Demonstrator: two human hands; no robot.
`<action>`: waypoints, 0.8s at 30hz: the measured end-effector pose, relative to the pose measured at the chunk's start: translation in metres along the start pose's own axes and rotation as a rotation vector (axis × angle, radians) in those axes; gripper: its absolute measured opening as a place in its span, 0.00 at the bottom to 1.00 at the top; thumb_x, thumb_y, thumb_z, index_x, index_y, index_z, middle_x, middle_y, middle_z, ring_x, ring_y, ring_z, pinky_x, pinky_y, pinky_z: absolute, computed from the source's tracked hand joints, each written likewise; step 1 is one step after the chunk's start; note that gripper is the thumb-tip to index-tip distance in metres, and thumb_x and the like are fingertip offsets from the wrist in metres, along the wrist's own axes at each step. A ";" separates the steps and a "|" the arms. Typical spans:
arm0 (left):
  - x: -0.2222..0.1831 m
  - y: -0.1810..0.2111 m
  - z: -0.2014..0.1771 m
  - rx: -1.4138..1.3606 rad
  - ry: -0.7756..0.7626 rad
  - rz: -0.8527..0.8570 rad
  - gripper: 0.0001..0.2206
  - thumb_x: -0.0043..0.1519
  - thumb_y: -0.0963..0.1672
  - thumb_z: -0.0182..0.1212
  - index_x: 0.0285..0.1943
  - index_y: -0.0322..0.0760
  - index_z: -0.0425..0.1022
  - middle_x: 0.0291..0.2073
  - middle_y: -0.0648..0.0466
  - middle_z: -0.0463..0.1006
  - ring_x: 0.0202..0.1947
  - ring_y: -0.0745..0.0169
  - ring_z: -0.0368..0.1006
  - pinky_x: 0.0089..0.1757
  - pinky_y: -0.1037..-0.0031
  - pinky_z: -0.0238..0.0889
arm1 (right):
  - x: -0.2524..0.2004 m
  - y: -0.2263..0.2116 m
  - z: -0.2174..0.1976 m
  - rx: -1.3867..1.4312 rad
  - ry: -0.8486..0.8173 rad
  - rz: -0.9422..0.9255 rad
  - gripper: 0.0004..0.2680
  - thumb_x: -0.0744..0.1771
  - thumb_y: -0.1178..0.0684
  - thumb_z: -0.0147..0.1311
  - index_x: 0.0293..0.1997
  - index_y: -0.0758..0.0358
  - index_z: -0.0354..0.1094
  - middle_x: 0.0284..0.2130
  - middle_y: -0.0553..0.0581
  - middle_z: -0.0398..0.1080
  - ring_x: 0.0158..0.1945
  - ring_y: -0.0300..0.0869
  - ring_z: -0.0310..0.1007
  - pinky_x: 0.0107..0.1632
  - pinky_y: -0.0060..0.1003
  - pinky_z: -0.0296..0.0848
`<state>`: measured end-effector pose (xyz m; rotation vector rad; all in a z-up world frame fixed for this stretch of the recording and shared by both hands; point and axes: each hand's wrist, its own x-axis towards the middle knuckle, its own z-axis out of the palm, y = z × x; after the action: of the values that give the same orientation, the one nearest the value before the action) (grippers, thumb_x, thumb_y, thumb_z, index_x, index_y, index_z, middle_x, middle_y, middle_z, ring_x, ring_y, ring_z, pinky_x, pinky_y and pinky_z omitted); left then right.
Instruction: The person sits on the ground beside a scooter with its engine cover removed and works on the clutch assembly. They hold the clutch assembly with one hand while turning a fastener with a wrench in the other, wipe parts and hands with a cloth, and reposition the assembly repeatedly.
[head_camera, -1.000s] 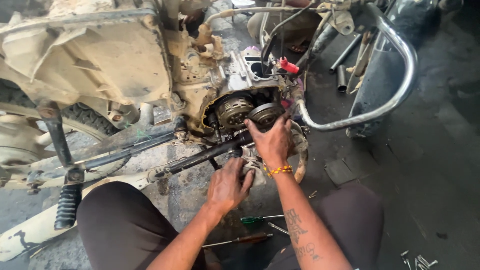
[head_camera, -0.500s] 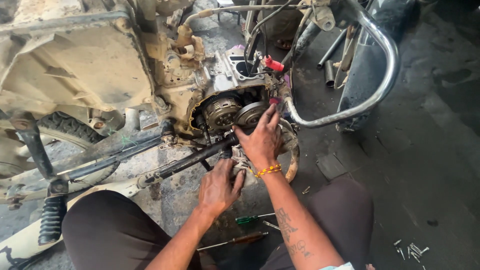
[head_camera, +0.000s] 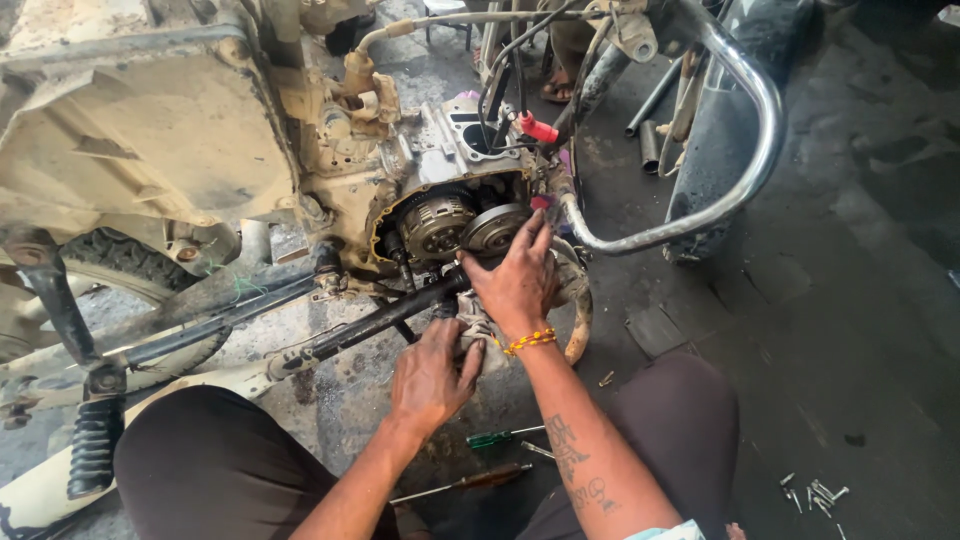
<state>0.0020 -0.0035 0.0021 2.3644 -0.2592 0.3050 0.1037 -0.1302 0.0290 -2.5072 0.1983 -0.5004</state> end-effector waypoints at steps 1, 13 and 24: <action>0.000 0.000 0.000 -0.001 0.001 0.002 0.13 0.62 0.48 0.62 0.45 0.35 0.70 0.34 0.43 0.76 0.30 0.36 0.77 0.33 0.51 0.69 | 0.000 0.001 0.001 0.000 0.002 0.000 0.47 0.57 0.34 0.70 0.73 0.76 0.38 0.68 0.76 0.51 0.63 0.64 0.63 0.59 0.51 0.67; 0.000 -0.002 0.003 -0.013 -0.003 0.008 0.13 0.61 0.48 0.62 0.47 0.36 0.72 0.37 0.43 0.77 0.33 0.36 0.77 0.35 0.51 0.69 | -0.001 0.007 0.008 -0.006 0.053 -0.031 0.46 0.58 0.33 0.69 0.72 0.78 0.39 0.67 0.78 0.52 0.61 0.66 0.64 0.60 0.52 0.66; 0.000 -0.001 0.001 0.006 0.022 0.009 0.13 0.61 0.48 0.62 0.47 0.36 0.72 0.37 0.43 0.77 0.32 0.36 0.77 0.34 0.51 0.69 | 0.005 0.001 -0.001 0.191 -0.001 0.135 0.40 0.56 0.28 0.67 0.61 0.77 0.58 0.52 0.75 0.68 0.49 0.59 0.75 0.50 0.47 0.74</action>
<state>0.0027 -0.0033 0.0004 2.3650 -0.2595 0.3362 0.1080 -0.1334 0.0309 -2.2902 0.3028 -0.4412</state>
